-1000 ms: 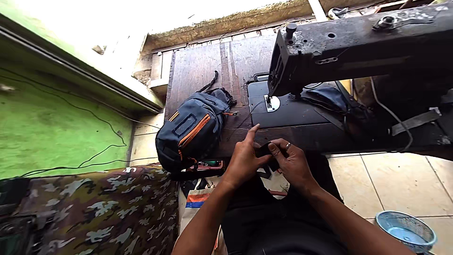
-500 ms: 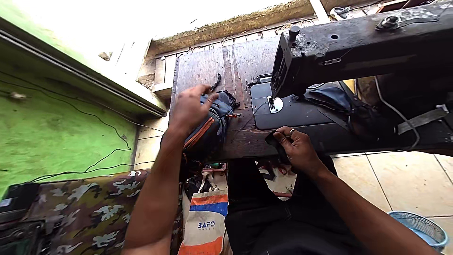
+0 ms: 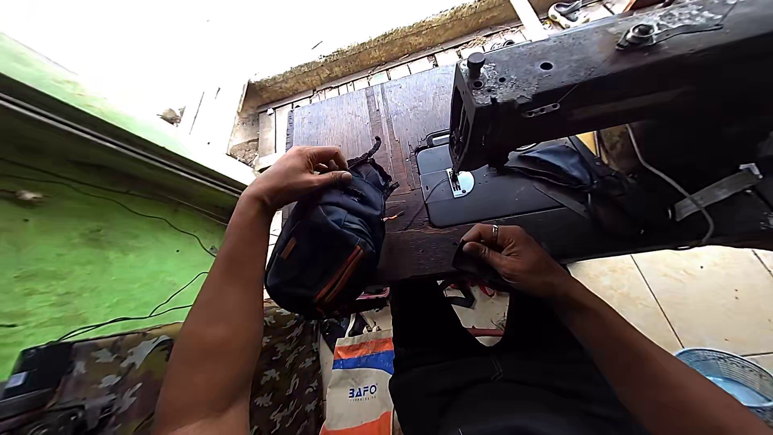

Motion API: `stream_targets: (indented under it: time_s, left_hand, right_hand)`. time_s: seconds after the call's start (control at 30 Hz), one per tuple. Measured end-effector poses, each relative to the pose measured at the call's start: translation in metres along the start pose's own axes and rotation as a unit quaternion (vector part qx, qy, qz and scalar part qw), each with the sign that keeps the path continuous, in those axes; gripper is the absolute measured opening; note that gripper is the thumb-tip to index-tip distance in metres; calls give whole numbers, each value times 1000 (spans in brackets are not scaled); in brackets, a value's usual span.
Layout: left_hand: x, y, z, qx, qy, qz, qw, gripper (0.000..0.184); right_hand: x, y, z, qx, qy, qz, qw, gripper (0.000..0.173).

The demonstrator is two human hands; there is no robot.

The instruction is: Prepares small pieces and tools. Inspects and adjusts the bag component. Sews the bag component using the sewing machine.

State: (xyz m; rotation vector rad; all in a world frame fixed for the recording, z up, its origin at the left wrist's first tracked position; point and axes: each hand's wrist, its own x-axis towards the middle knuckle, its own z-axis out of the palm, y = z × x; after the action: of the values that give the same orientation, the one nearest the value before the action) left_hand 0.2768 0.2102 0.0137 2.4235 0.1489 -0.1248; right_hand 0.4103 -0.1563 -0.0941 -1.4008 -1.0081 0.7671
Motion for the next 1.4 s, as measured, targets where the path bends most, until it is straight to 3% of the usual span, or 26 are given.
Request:
stream_targets:
  time_s: [0.13,0.37,0.5,0.7,1.03,1.23,1.4]
  left_hand:
    - [-37,40,16,-24,42,53,997,11]
    - [-95,97,60,-112,-8,56,992,9]
    - [-118,117,84,-120,3,91,989,17]
    - [-138,142,119,-138,45,114,983,18]
    - [-125,147,153,-104,13,138,985,22]
    - [-115,155,149,-46,-16,111,993,23]
    - [-107,142,134,121,-41,31,991,41]
  right_hand:
    - [20,-30,7,28,-50,-98,994,9]
    - [50,-56,29,10,-153,-230,961,9]
    - [38,-59,27,-8,-230,-236,944,15]
    - [-19,-70,10,-109,-193,-241,945,21]
    - [-44,-64,11,-61,-243,-262,932,18]
    - [-40,-44,-3,-133,-325,-204,914,15]
    - [-45,-34,-27,-93,-334,-176,922,23]
